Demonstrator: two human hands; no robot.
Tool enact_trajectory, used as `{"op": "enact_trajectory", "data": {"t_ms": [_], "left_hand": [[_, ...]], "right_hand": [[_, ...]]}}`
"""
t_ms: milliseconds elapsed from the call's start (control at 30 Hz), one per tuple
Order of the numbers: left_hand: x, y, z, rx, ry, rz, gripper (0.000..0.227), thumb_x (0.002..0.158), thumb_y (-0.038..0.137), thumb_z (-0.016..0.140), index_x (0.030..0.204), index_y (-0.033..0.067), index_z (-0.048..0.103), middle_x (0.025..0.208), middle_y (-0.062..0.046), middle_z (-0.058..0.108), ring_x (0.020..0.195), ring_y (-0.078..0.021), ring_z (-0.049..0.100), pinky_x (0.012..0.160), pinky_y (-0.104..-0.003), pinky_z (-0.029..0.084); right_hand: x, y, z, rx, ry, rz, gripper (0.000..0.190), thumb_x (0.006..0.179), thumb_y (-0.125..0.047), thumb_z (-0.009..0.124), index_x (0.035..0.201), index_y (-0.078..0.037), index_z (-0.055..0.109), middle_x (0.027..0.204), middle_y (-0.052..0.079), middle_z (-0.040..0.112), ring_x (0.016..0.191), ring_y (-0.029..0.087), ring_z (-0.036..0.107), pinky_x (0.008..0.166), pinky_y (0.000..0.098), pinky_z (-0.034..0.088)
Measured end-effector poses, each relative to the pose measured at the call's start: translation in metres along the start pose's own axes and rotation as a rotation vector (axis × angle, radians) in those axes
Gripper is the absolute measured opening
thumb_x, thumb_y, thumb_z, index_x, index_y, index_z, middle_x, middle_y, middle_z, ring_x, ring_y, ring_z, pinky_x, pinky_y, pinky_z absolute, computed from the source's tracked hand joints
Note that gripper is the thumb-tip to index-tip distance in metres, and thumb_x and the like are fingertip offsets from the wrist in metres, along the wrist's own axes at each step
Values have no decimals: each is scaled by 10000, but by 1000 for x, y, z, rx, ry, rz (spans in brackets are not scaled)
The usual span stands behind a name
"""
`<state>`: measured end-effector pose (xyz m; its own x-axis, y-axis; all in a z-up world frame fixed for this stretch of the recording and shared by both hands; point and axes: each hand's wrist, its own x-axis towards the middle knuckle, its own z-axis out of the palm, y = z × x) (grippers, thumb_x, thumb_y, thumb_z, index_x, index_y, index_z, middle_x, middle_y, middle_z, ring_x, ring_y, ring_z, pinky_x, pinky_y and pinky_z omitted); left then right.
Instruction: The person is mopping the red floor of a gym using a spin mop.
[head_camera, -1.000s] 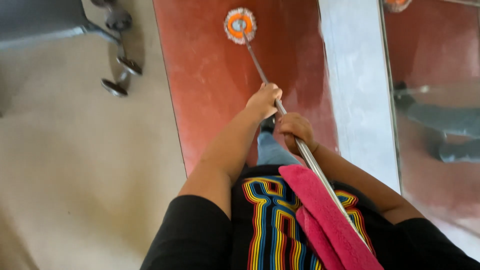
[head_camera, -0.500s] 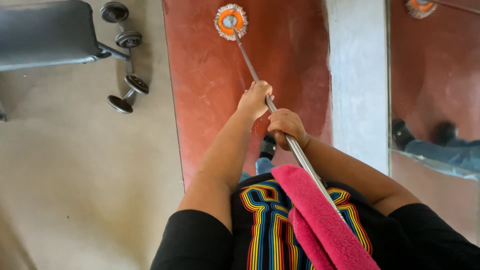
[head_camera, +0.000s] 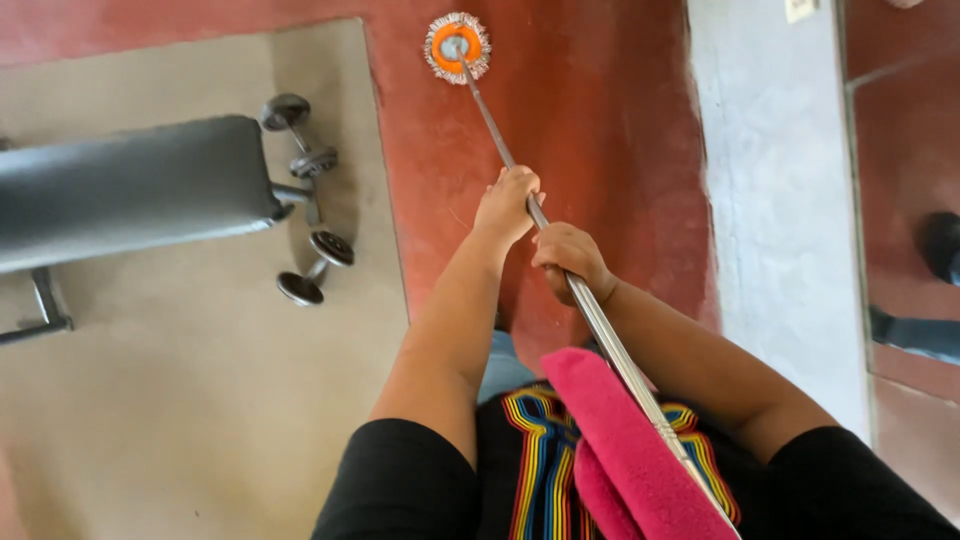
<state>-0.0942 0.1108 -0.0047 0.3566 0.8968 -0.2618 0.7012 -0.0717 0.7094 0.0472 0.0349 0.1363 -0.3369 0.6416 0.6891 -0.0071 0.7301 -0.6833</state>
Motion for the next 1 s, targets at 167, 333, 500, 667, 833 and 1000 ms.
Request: {"op": "enact_trajectory", "data": {"t_ms": [167, 333, 500, 667, 833, 1000], "left_hand": [[22, -35, -34, -16, 7, -26, 146, 995, 313, 609, 971, 170, 590, 1235, -25, 588, 1361, -450, 464, 1030, -754, 428], [20, -47, -31, -10, 14, -29, 163, 1004, 357, 595, 967, 202, 561, 1260, 25, 554, 1389, -456, 433, 1037, -747, 427], [-27, -38, -16, -48, 26, -32, 173, 991, 384, 581, 995, 211, 583, 1280, -33, 569, 1285, -445, 550, 1046, -719, 465], [-103, -12, 13, 14, -35, -28, 211, 991, 377, 592, 961, 169, 572, 1232, -69, 585, 1293, -424, 540, 1067, -724, 416], [-216, 17, 67, 207, -99, 33, 194, 1006, 383, 555, 934, 202, 561, 1233, -5, 596, 1261, -335, 563, 1048, -665, 437], [-325, 45, 142, 170, -121, 22, 219, 1021, 414, 507, 983, 200, 526, 1256, -38, 545, 1278, -330, 524, 1052, -639, 437]], "right_hand": [[24, 35, 32, -33, -20, 45, 315, 1037, -243, 551, 879, -26, 716, 733, 87, 600, 731, 328, 661, 817, 536, 596], [25, 30, 40, 7, -50, 74, 321, 1039, -251, 565, 861, -20, 699, 674, 63, 556, 654, 310, 633, 829, 541, 597], [-11, -7, 46, -58, -85, 129, 348, 1023, -333, 593, 917, -45, 757, 822, 91, 658, 829, 347, 682, 940, 537, 586], [-43, -104, 51, -155, -166, 368, 242, 965, -92, 573, 957, 90, 732, 761, 220, 646, 832, 388, 686, 911, 528, 567], [-163, -167, 59, -37, -77, 163, 300, 1025, -285, 600, 896, -50, 734, 853, 102, 683, 887, 372, 720, 936, 548, 564], [-245, -268, 57, 19, -130, 121, 329, 1028, -279, 584, 912, -21, 751, 828, 119, 635, 844, 364, 684, 889, 533, 566]]}}
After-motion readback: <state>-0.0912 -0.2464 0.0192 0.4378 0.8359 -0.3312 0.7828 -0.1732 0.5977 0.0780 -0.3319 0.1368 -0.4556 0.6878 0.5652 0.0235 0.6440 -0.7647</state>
